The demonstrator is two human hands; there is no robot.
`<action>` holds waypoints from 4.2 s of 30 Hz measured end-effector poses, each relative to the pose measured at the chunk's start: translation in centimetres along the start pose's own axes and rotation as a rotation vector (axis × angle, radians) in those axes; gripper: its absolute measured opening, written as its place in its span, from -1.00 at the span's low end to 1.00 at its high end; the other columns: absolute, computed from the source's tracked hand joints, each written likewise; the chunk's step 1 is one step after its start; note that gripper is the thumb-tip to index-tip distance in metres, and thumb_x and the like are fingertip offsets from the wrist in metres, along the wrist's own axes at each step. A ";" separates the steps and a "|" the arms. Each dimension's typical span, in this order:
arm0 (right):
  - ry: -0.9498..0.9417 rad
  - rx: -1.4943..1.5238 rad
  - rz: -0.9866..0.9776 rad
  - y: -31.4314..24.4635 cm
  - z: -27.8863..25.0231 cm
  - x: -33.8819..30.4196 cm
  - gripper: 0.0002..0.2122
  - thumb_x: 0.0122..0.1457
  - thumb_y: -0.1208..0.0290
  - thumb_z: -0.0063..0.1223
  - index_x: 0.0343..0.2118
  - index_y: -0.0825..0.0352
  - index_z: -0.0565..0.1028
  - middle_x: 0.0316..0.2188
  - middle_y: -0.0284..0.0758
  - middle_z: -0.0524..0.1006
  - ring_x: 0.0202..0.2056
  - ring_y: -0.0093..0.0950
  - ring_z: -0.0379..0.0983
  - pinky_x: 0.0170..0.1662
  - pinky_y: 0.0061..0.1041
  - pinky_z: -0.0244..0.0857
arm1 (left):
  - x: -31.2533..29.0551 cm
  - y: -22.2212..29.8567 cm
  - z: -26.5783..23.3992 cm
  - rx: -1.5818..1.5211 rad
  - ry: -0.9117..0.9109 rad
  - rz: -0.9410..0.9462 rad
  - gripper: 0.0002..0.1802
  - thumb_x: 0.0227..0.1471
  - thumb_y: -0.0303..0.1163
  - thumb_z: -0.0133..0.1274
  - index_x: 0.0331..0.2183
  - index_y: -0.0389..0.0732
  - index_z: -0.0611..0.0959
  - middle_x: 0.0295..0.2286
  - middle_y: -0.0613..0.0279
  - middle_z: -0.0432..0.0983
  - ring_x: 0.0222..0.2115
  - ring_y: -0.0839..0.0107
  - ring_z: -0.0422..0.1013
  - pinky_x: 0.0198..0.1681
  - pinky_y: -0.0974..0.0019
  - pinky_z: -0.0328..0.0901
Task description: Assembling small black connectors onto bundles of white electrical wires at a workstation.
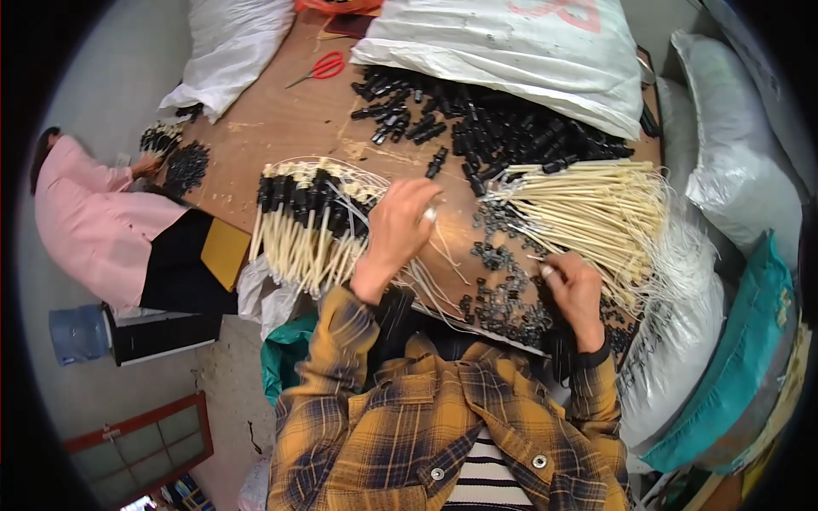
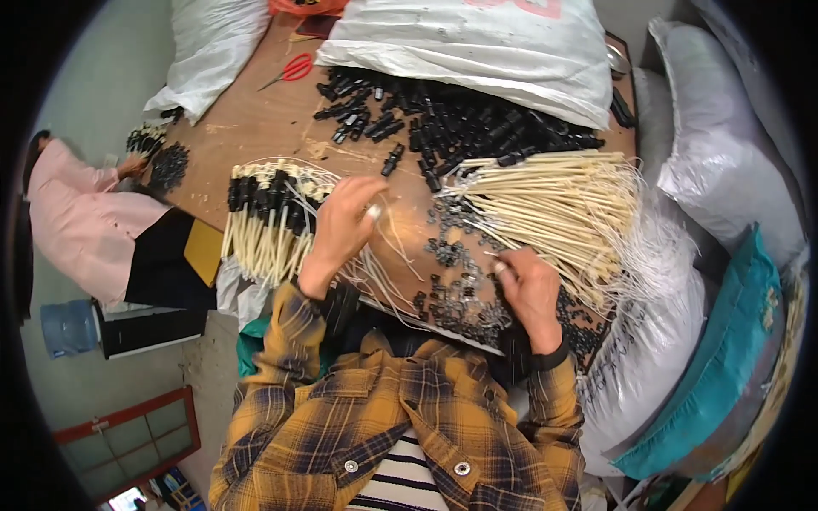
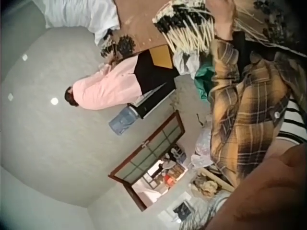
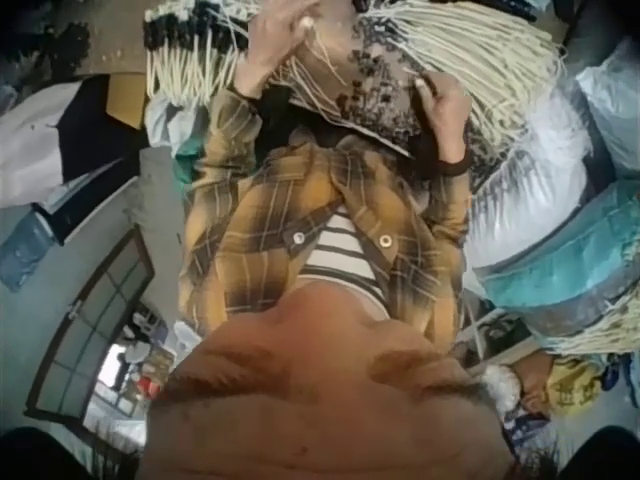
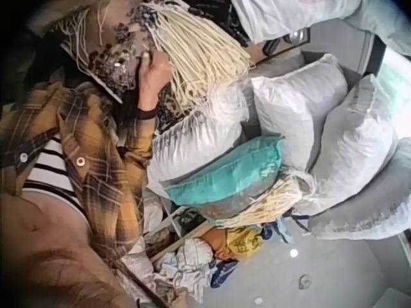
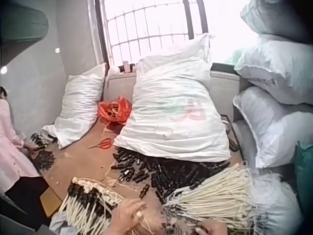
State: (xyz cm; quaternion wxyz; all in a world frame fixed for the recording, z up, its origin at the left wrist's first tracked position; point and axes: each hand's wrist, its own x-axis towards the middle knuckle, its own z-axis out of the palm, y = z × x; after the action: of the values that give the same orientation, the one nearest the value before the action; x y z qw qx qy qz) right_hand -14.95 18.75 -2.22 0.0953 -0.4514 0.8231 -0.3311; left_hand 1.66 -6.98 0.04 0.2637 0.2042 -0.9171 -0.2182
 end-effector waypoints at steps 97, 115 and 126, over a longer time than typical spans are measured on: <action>0.181 -0.322 -0.076 -5.3 0.7 1.2 -0.47 -0.06 0.54 0.18 0.08 0.18 0.44 -0.43 -0.32 0.53 -0.65 -0.45 0.38 -0.57 -0.47 0.24 | -3.2 7.2 2.1 -0.089 -0.391 0.363 -0.56 -0.12 -0.47 0.10 -0.10 -0.03 0.53 -0.53 0.36 0.34 -0.57 0.39 0.40 -0.58 0.33 0.31; -0.058 0.086 -0.157 -5.6 3.3 -0.2 -0.75 0.01 0.35 0.20 -0.21 0.20 0.50 -0.53 -0.33 0.55 -0.58 -0.29 0.49 -0.57 -0.36 0.30 | -3.7 5.3 3.3 -0.727 -0.416 -0.569 -0.72 -0.15 -0.61 0.17 -0.27 -0.28 0.64 -0.45 0.41 0.55 -0.41 0.71 0.37 -0.31 0.54 0.30; 0.061 0.089 -0.101 -4.9 3.1 0.1 -0.86 0.00 0.47 0.15 -0.34 0.31 0.60 -0.62 -0.20 0.52 -0.62 -0.30 0.48 -0.55 -0.41 0.31 | -4.3 4.2 3.3 -0.277 -0.419 -0.123 -0.56 -0.18 -0.66 -0.01 -0.15 -0.23 0.54 -0.28 0.02 0.50 -0.21 -0.04 0.41 -0.16 0.11 0.32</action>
State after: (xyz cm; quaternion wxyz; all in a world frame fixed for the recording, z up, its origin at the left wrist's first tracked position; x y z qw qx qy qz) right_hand -10.26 15.40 -1.50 0.0733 -0.4773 0.7862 -0.3856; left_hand 2.02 -0.48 -2.11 0.0795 0.1719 -0.8990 -0.3949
